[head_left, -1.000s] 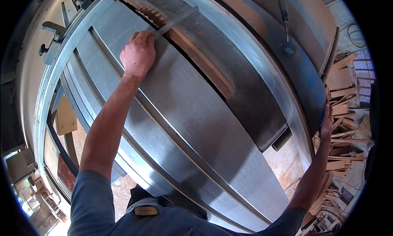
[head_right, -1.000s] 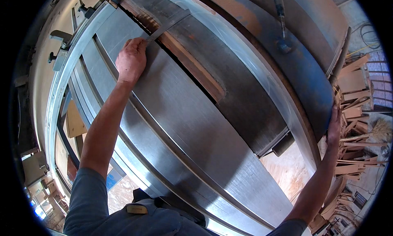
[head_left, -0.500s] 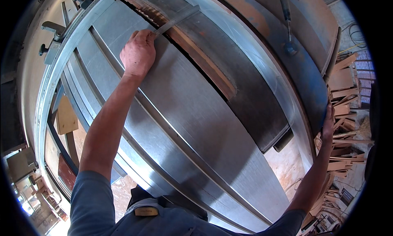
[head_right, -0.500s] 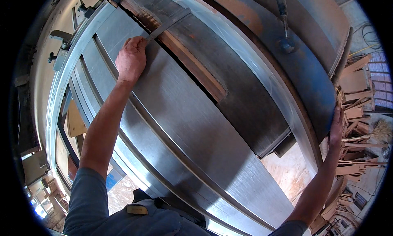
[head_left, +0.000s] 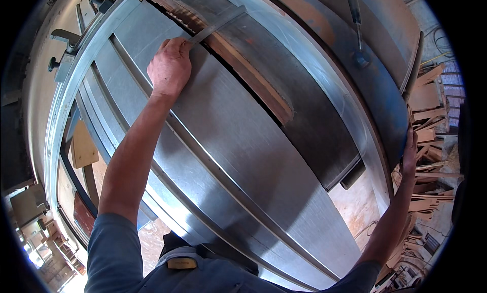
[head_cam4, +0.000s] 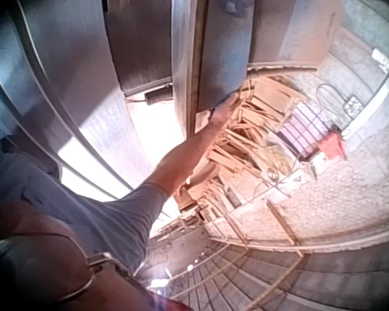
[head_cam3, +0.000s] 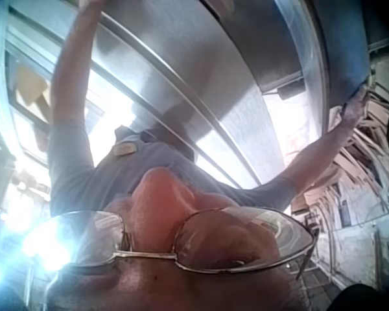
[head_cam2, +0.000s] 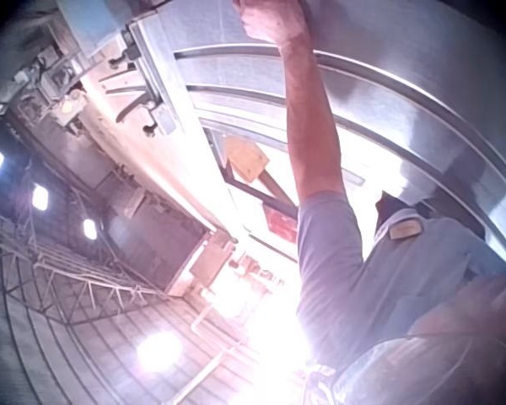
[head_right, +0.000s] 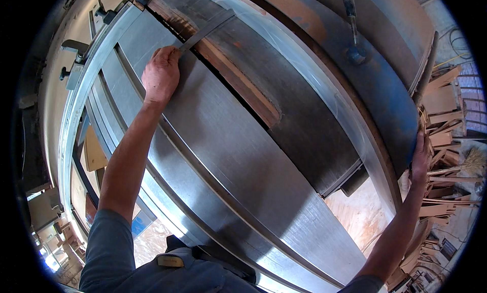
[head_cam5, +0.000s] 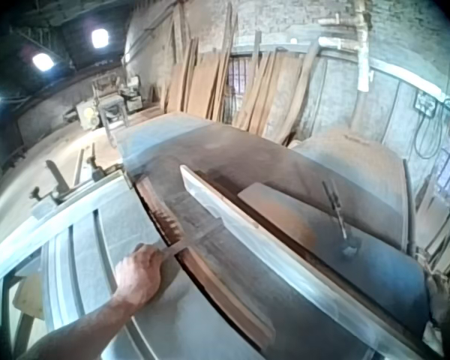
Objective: The person measures and aligns small wooden boxes with a metal ruler, then moves to a table saw to cut and trim wooden pieces. The person uses a push stick to guide the wood through the saw blade.
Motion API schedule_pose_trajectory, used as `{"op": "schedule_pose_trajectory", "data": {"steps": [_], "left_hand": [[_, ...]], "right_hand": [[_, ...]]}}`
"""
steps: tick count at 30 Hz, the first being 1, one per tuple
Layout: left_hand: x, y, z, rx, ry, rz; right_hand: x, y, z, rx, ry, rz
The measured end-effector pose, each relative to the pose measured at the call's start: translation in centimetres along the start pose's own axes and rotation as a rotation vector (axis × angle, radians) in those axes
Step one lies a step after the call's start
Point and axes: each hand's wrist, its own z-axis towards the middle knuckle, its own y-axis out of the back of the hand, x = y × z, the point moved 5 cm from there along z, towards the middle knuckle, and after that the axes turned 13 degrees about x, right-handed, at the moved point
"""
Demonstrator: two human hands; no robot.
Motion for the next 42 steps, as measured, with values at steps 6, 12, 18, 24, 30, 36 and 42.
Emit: {"op": "schedule_pose_trajectory", "data": {"steps": [6,12,18,24,30,36,42], "left_hand": [[0.1,0.0,0.0,0.007,-0.003,-0.006],[-0.1,0.0,0.0,0.0,-0.006,-0.01],[0.0,0.0,0.0,0.003,0.013,-0.01],[-0.2,0.0,0.0,-0.012,0.002,-0.004],[-0.1,-0.1,0.0,-0.041,-0.03,0.004],[-0.3,-0.1,0.3,-0.049,-0.038,-0.005],[0.2,-0.1,0.2,-0.026,-0.012,0.007]], "right_hand": [[1.2,-0.4,-0.8,0.02,0.143,0.033],[-0.6,0.0,-0.4,0.012,0.02,0.072],[0.3,-0.4,-0.3,-0.01,0.037,0.058],[0.4,-0.4,-0.4,-0.037,0.037,-0.021],[0.0,-0.3,0.0,-0.025,0.058,-0.024],[0.1,-0.2,0.0,-0.027,0.057,-0.009],[2.3,-0.8,-2.0,-0.022,0.022,-0.07]]}}
